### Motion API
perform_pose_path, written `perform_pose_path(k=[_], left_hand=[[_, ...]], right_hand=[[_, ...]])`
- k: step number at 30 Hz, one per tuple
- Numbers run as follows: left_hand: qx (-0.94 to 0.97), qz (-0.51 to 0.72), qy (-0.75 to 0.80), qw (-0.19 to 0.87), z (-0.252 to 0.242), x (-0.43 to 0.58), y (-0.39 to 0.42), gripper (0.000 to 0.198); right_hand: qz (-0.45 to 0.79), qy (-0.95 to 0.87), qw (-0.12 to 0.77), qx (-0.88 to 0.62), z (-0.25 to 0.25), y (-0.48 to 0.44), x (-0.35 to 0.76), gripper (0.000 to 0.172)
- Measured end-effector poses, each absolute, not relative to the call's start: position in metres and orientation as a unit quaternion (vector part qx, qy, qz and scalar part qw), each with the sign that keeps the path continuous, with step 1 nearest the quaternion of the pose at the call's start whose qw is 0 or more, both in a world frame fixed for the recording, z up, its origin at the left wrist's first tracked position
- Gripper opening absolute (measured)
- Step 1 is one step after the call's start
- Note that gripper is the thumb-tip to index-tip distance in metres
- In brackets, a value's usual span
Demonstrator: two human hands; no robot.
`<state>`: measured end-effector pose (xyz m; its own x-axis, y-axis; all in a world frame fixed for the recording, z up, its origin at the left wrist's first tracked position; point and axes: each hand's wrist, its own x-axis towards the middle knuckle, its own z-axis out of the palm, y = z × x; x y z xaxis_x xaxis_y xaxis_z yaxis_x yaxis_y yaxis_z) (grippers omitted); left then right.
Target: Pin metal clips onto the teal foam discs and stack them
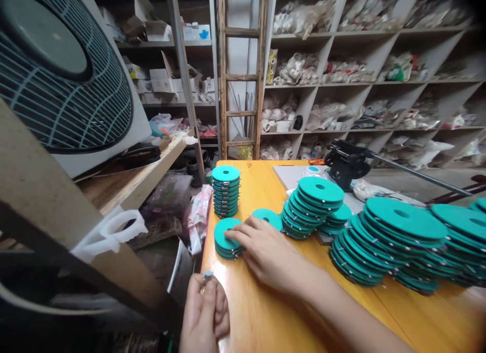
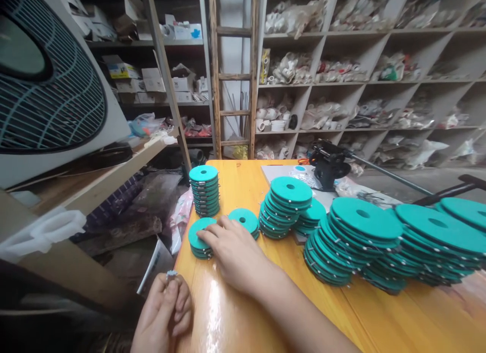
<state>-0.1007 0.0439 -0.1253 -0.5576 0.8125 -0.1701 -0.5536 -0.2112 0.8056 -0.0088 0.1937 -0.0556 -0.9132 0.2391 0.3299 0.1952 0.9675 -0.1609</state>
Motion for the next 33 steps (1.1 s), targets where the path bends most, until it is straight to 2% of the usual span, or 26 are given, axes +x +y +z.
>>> perform_pose_path(k=[3,6,10,12,16,21,25,31,33], left_hand=[[0.146,0.771,0.450,0.426,-0.123,-0.101,0.043,0.046],[0.153,0.780,0.461,0.396,-0.125,-0.102,0.042,0.041],[0.123,0.770,0.495,0.383,-0.126,-0.103,0.039,0.040],[0.131,0.743,0.547,0.364,-0.122,-0.100,0.039,0.038],[0.194,0.703,0.629,0.271,-0.111,-0.089,0.039,0.031],[0.314,0.661,0.636,0.243,-0.110,-0.085,0.039,0.020],[0.375,0.640,0.628,0.234,-0.119,-0.091,0.039,0.019],[0.267,0.633,0.657,0.309,-0.122,-0.095,0.038,0.024],[0.304,0.617,0.651,0.319,-0.121,-0.098,0.039,0.025]], right_hand=[[0.087,-0.976,0.170,-0.106,-0.054,0.193,-0.017,0.027],[0.109,-0.970,0.181,-0.122,-0.050,0.186,-0.012,0.019],[0.210,-0.936,0.223,-0.172,-0.048,0.159,0.009,0.030],[0.260,-0.915,0.242,-0.195,-0.053,0.145,0.019,0.030],[0.241,-0.907,0.275,-0.209,-0.071,0.130,0.030,0.032],[0.233,-0.889,0.305,-0.248,-0.090,0.122,0.031,0.032],[0.268,-0.869,0.298,-0.291,-0.098,0.121,0.037,0.037],[0.236,-0.928,0.205,-0.203,-0.097,0.127,0.062,0.045],[0.251,-0.922,0.213,-0.204,-0.096,0.126,0.061,0.047]])
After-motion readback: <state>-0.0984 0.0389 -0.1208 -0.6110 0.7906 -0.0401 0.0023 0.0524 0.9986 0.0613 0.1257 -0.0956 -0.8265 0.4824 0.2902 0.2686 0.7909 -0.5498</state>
